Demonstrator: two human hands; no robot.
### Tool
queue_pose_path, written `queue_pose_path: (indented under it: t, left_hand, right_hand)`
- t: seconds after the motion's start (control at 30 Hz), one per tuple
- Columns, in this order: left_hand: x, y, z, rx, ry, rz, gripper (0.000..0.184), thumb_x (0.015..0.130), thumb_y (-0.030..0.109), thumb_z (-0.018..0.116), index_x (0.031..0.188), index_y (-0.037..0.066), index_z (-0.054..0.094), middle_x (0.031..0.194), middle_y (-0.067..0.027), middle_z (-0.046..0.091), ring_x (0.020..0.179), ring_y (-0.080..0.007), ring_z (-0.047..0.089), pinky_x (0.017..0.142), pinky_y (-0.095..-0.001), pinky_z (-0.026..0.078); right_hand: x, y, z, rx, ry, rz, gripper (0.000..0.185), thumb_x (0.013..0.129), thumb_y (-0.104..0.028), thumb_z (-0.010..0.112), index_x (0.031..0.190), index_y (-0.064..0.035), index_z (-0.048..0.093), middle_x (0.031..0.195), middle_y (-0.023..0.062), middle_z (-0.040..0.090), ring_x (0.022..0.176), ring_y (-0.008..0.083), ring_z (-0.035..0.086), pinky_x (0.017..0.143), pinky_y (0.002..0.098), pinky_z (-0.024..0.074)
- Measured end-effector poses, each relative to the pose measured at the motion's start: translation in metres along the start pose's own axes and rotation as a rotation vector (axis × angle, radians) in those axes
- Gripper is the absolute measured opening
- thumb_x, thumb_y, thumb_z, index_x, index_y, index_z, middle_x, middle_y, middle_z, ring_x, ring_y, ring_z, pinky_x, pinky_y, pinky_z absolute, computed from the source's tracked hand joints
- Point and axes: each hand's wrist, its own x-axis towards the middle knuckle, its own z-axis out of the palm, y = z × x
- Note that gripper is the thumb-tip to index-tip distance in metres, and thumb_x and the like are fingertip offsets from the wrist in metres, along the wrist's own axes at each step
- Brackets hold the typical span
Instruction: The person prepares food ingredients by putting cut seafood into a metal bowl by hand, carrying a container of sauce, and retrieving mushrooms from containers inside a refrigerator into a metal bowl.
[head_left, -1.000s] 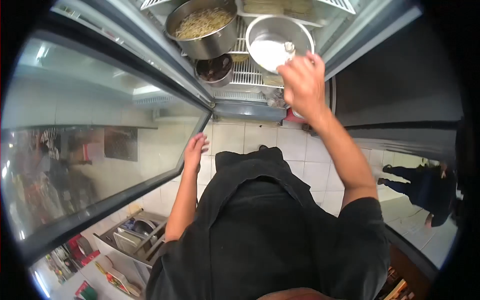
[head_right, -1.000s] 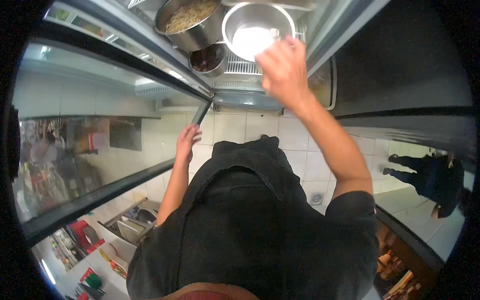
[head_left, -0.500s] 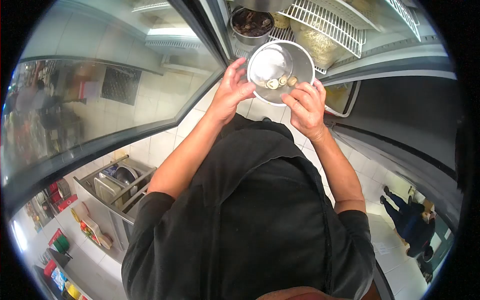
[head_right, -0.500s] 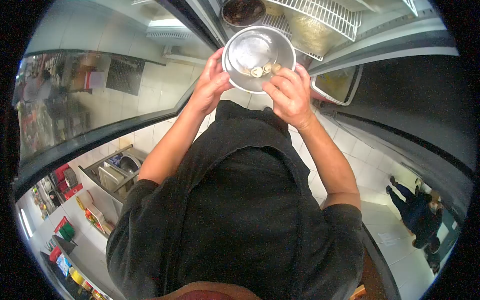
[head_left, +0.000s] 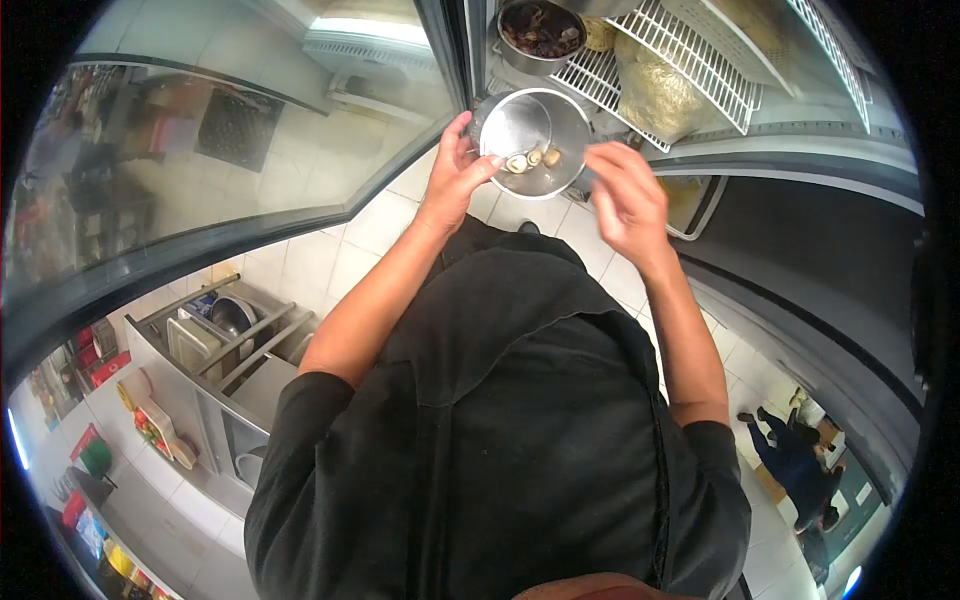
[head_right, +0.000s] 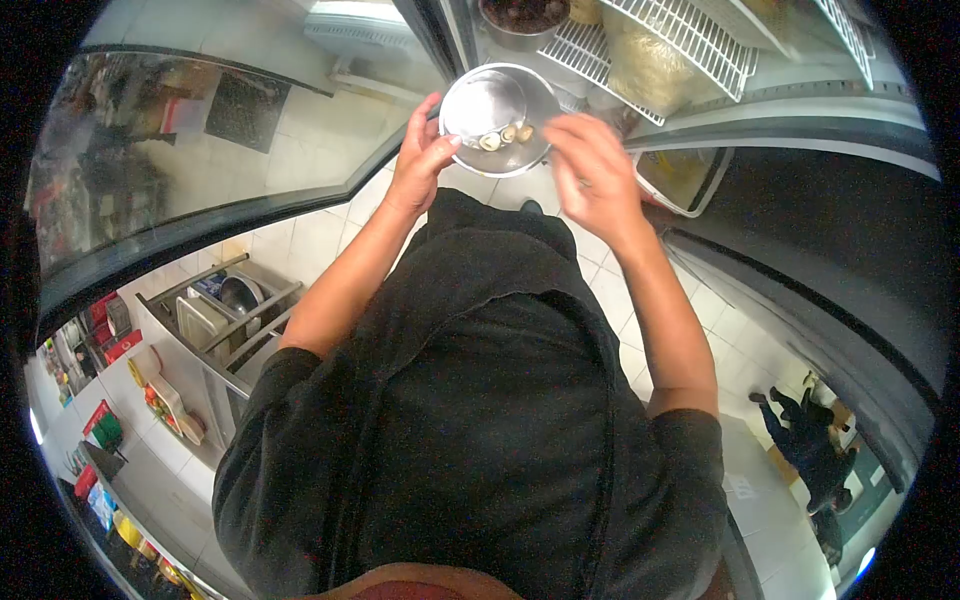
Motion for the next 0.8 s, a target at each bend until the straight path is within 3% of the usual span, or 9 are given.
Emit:
queue_pose_path:
  t: [0.13, 0.23, 0.27, 0.33, 0.47, 0.63, 0.73, 0.77, 0.8]
  left_hand:
    - [-0.004, -0.001, -0.005, 0.007, -0.006, 0.039, 0.087, 0.083, 0.013, 0.07, 0.152, 0.005, 0.018, 0.134, -0.02, 0.046, 0.119, -0.0261, 0.051, 0.102, -0.0381, 0.042]
    - [0.0, -0.014, -0.013, 0.04, 0.026, 0.061, 0.087, 0.083, 0.013, 0.07, 0.153, 0.005, 0.019, 0.136, -0.0207, 0.046, 0.12, -0.0253, 0.051, 0.1, -0.0377, 0.043]
    - [0.0, -0.015, -0.015, 0.042, 0.046, 0.043, 0.087, 0.083, 0.014, 0.07, 0.153, 0.005, 0.019, 0.136, -0.0205, 0.047, 0.119, -0.0249, 0.051, 0.099, -0.0373, 0.044]
    - [-0.003, -0.015, -0.02, 0.045, 0.1, 0.01, 0.086, 0.083, 0.015, 0.07, 0.153, 0.005, 0.019, 0.135, -0.0201, 0.048, 0.119, -0.0242, 0.051, 0.097, -0.0364, 0.045]
    - [-0.011, -0.019, -0.034, -0.037, 0.191, -0.003, 0.083, 0.086, 0.016, 0.067, 0.153, 0.008, 0.018, 0.132, -0.0195, 0.049, 0.116, -0.0241, 0.054, 0.092, -0.0379, 0.048]
    - [-0.018, -0.03, -0.046, -0.033, 0.261, -0.024, 0.082, 0.088, 0.018, 0.065, 0.153, 0.009, 0.017, 0.132, -0.0189, 0.048, 0.115, -0.0244, 0.054, 0.091, -0.0394, 0.049]
    - [-0.025, -0.032, -0.047, -0.007, 0.294, -0.056, 0.083, 0.088, 0.018, 0.065, 0.154, 0.009, 0.016, 0.132, -0.0189, 0.049, 0.115, -0.0244, 0.054, 0.091, -0.0389, 0.05]
    - [-0.029, -0.034, -0.052, -0.011, 0.305, -0.05, 0.083, 0.088, 0.018, 0.066, 0.154, 0.009, 0.017, 0.131, -0.0184, 0.05, 0.114, -0.0239, 0.055, 0.089, -0.0381, 0.05]
    - [-0.032, -0.035, -0.053, -0.015, 0.317, -0.05, 0.083, 0.088, 0.018, 0.066, 0.154, 0.009, 0.017, 0.131, -0.0182, 0.05, 0.113, -0.0236, 0.055, 0.089, -0.0379, 0.05]
  right_hand:
    - [0.034, -0.018, 0.045, -0.058, -0.376, 0.16, 0.024, 0.079, -0.001, 0.06, 0.101, 0.0002, 0.068, 0.112, 0.02, 0.066, 0.106, 0.0366, 0.063, 0.087, 0.0431, 0.0526]
    - [0.044, -0.007, 0.074, -0.222, -0.812, 0.323, 0.023, 0.082, -0.005, 0.053, 0.099, 0.0012, 0.067, 0.097, 0.0226, 0.067, 0.094, 0.0406, 0.065, 0.085, 0.048, 0.0504]
    - [0.038, 0.004, 0.083, -0.028, -0.638, 0.181, 0.022, 0.082, -0.006, 0.056, 0.099, 0.0018, 0.067, 0.097, 0.0213, 0.067, 0.094, 0.0399, 0.064, 0.085, 0.0481, 0.0506]
    - [0.052, -0.003, 0.071, 0.028, -0.421, 0.133, 0.021, 0.083, -0.008, 0.059, 0.1, 0.0005, 0.068, 0.096, 0.0196, 0.068, 0.094, 0.0385, 0.065, 0.085, 0.0459, 0.0516]
    - [0.082, 0.039, 0.056, -0.035, -0.116, 0.21, 0.017, 0.083, -0.011, 0.061, 0.093, -0.0017, 0.07, 0.093, 0.0191, 0.068, 0.09, 0.0381, 0.066, 0.083, 0.0434, 0.0535]
    - [0.113, 0.145, 0.08, -0.202, -0.148, 0.413, 0.03, 0.082, -0.022, 0.066, 0.105, -0.0045, 0.07, 0.101, 0.021, 0.069, 0.096, 0.0384, 0.066, 0.088, 0.0449, 0.0521]
    - [0.148, 0.166, 0.091, -0.302, -0.253, 0.481, 0.051, 0.081, -0.03, 0.07, 0.125, -0.007, 0.063, 0.116, 0.0213, 0.066, 0.109, 0.037, 0.063, 0.096, 0.0428, 0.049]
    - [0.161, 0.171, 0.098, -0.332, -0.4, 0.531, 0.07, 0.079, -0.038, 0.072, 0.14, -0.0107, 0.051, 0.137, 0.0206, 0.055, 0.127, 0.037, 0.051, 0.107, 0.0415, 0.0419]
    - [0.173, 0.18, 0.104, -0.366, -0.47, 0.57, 0.074, 0.078, -0.041, 0.072, 0.142, -0.0116, 0.048, 0.142, 0.0199, 0.05, 0.131, 0.0364, 0.047, 0.109, 0.0409, 0.0394]
